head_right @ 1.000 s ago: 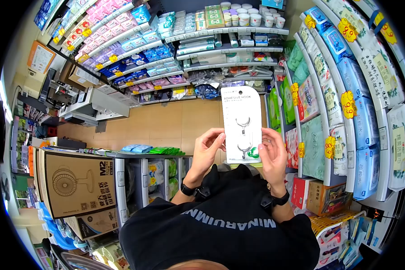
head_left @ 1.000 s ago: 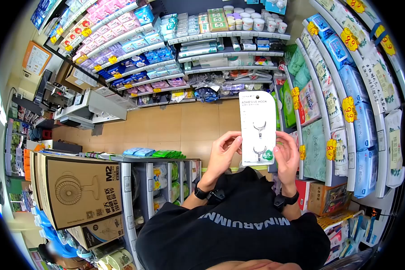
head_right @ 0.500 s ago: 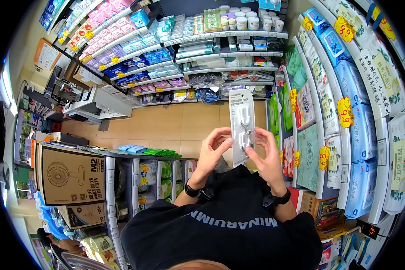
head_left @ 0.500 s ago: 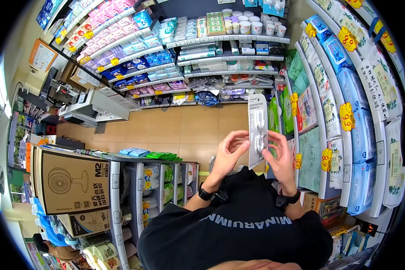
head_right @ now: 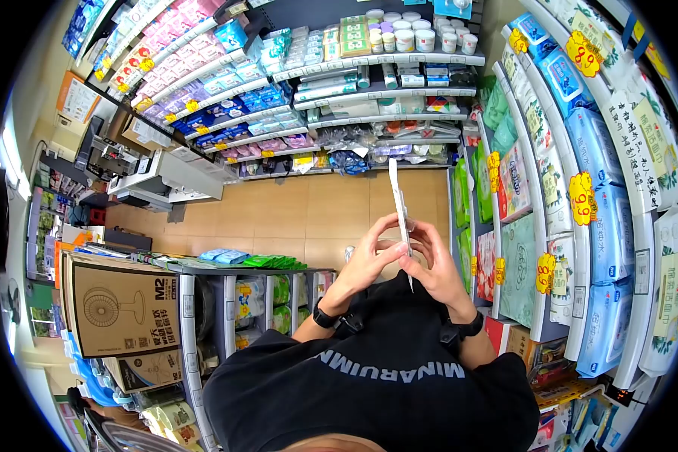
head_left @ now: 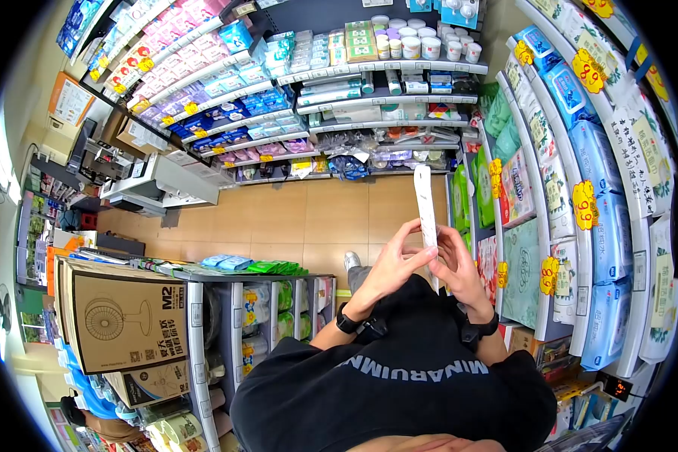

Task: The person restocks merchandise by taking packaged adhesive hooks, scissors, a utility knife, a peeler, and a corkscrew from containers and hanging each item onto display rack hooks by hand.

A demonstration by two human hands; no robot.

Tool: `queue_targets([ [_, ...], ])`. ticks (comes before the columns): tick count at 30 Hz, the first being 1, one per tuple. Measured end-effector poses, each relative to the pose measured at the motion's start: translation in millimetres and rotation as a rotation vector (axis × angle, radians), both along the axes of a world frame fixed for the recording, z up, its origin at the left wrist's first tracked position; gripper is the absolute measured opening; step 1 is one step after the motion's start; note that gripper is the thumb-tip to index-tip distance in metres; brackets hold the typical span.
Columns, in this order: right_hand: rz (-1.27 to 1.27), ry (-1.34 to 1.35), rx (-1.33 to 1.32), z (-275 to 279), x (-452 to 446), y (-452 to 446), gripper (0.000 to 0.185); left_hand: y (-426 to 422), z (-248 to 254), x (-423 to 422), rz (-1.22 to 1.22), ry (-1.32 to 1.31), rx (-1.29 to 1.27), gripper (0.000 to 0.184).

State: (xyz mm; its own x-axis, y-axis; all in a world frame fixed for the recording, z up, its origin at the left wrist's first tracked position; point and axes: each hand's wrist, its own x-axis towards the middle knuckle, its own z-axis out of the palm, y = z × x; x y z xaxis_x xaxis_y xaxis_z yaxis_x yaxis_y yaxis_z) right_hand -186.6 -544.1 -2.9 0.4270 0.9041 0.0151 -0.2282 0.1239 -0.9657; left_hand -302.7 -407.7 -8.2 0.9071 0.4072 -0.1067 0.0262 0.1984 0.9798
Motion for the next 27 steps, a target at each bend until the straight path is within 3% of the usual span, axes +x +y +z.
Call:
queue_targets([
  [7, -0.233, -0.185, 0.104, 3.0, 7.6, 0.8, 0.058, 3.1, -0.4, 1.7, 0.12, 0.0, 0.032, 0.061],
  [14, -0.447, -0.102, 0.112, 1.4, 16.2, -14.8, 0.035, -0.1, 7.1, -0.8, 0.155, 0.002, -0.13, 0.038],
  [27, -0.422, -0.063, 0.004, 13.1, 18.8, -39.2, 0.038, -10.8, 11.1, -0.1, 0.231, -0.043, -0.076, 0.03],
])
